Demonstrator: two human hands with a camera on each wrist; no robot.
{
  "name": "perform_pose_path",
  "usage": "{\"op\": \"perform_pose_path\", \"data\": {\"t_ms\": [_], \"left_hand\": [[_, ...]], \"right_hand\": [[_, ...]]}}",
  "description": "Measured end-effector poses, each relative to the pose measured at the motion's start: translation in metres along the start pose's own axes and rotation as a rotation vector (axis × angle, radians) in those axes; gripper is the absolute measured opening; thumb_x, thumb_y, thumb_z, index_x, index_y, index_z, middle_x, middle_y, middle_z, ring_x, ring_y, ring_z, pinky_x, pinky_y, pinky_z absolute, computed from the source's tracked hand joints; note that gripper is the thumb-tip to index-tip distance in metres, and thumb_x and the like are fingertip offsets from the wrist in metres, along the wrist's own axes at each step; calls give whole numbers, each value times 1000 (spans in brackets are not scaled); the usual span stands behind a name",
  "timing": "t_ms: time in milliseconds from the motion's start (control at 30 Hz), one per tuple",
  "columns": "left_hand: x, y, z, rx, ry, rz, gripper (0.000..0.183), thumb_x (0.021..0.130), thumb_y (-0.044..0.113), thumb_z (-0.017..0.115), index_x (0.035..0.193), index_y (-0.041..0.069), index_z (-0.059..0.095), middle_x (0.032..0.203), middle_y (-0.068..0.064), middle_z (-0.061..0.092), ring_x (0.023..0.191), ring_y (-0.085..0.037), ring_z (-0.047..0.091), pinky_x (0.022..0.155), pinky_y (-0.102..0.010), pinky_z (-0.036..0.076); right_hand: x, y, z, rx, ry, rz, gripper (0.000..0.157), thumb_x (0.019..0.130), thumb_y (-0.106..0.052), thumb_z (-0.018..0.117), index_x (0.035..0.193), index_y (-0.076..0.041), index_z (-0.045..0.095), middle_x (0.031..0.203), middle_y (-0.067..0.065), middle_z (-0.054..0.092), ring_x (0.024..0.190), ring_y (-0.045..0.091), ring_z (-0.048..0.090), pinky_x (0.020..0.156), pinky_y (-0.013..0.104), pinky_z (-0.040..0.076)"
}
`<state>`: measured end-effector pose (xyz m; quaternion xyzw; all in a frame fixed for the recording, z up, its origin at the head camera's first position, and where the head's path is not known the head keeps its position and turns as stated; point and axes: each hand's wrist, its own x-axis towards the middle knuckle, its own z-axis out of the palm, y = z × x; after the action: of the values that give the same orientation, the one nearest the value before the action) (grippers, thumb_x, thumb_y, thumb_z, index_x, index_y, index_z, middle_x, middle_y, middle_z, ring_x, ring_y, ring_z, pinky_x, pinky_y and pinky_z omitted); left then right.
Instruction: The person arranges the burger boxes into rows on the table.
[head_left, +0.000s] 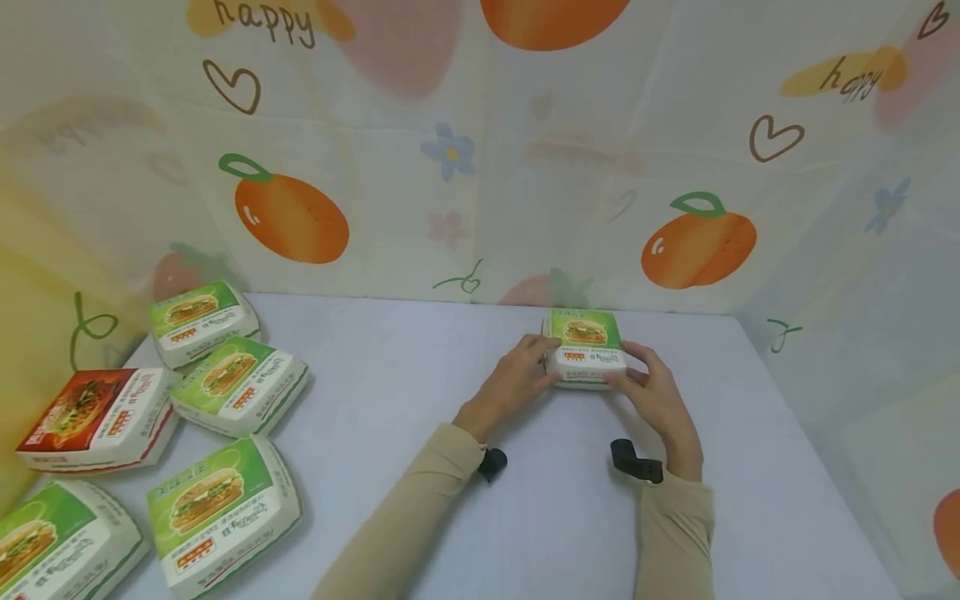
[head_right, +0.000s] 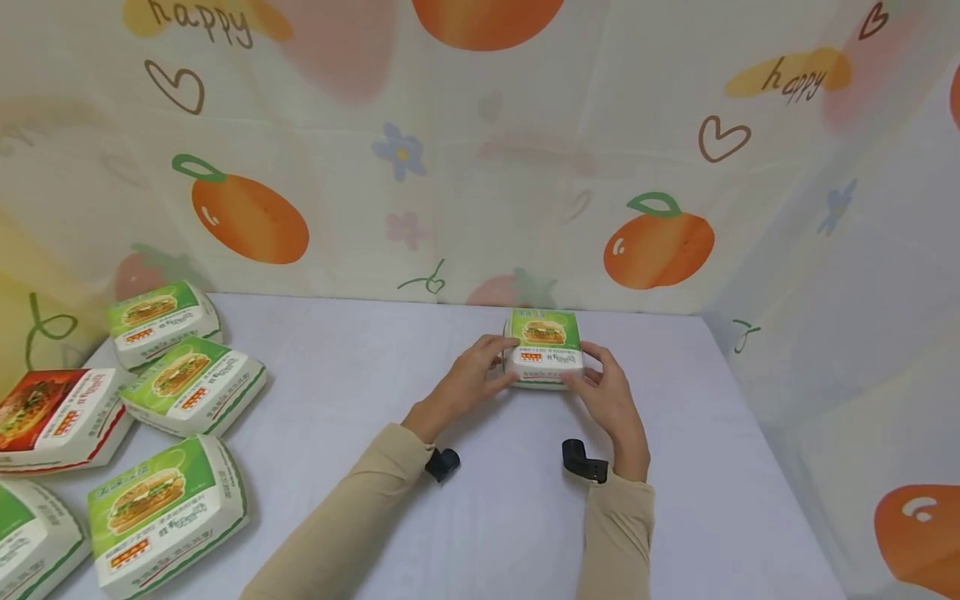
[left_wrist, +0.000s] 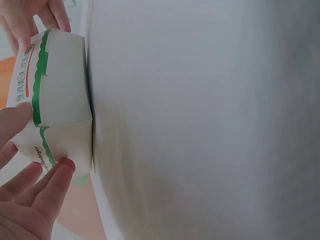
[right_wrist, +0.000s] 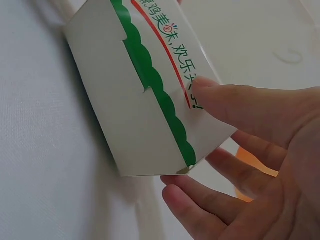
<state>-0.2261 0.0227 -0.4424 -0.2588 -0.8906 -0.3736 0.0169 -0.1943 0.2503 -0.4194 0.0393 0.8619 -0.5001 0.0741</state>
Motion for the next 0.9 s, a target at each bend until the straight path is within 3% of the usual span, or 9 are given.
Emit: {"op": "perform_pose_path", "data": {"t_ms": [467, 900], "left_hand": [[-5, 6, 3, 14, -5, 24, 53, 93, 20, 70, 141, 9, 51, 137, -15, 54, 126, -26, 58, 108, -35, 49], [-11, 10, 4, 44, -14, 45, 54, 93, 22, 70, 142, 10, 50, 137, -13, 54, 124, -23, 59, 105, -30, 50]], "right_hand": [[-7, -1, -10, -53, -44, 37, 79, 96, -31, 66, 156, -8, 22, 163, 21, 19, 143, 45, 37, 114, 58, 37], [-14, -2, -18, -125, -62, 19, 78, 94, -30, 68, 154, -5, 25, 161, 25, 23, 141, 47, 37, 113, 61, 37]]}}
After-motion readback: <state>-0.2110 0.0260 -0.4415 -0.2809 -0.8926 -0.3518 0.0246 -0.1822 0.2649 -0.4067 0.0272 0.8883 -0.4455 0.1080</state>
